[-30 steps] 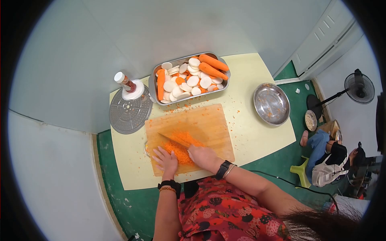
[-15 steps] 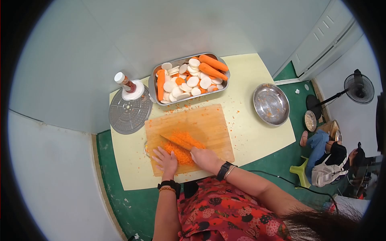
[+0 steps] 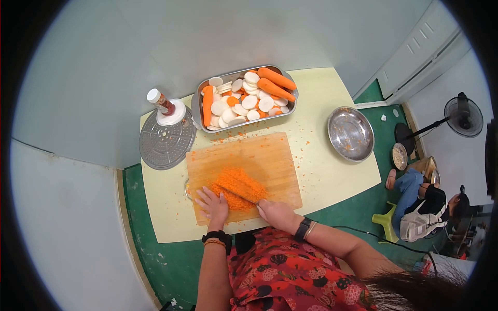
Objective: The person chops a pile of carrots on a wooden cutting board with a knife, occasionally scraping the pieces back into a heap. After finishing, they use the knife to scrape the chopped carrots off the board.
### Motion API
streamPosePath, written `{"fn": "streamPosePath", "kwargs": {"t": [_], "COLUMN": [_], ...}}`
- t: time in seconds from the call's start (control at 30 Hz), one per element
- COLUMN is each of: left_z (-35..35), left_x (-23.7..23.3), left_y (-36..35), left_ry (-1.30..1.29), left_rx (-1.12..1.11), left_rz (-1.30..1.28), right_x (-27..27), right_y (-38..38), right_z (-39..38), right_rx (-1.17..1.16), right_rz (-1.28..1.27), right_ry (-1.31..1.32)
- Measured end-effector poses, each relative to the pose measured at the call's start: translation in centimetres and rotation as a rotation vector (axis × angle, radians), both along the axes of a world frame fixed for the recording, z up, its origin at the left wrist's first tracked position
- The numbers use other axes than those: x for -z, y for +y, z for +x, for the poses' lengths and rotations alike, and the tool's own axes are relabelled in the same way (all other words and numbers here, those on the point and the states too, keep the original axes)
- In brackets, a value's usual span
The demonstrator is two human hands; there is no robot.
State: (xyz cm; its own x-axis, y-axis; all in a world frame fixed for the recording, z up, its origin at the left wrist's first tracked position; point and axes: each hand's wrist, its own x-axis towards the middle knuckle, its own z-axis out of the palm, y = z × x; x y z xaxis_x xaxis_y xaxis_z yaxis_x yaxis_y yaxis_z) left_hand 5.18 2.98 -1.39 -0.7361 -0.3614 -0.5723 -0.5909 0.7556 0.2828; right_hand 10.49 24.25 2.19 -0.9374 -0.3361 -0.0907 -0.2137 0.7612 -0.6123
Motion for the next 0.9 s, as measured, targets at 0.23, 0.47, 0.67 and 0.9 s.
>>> {"fn": "streamPosePath", "kwargs": {"t": [0.23,0.47,0.67,0.9], "left_z": [0.0,0.1,0.0,0.2], "left_x": [0.2,0.6,0.3,1.3], "left_y": [-0.1,-0.2,0.0,-0.3], "left_ry": [0.004,0.016,0.017,0.028], "left_rx": [0.004,0.026,0.008,0.022], "left_rz": [-0.024,-0.05,-0.041,-0.061], "right_x": [-0.8,-0.2,0.4,-0.8], "right_y": [-0.8,-0.9,-1.4,-2.0], "right_z": [-1.3,-1.5,-2.4,-2.9], "right_rx": [0.032,0.018,0.021,0.047], "right_rz": [-0.031,-0.017,0.004,-0.028], "right_ry": [-0.043,-0.066,-0.056,-0.04]}}
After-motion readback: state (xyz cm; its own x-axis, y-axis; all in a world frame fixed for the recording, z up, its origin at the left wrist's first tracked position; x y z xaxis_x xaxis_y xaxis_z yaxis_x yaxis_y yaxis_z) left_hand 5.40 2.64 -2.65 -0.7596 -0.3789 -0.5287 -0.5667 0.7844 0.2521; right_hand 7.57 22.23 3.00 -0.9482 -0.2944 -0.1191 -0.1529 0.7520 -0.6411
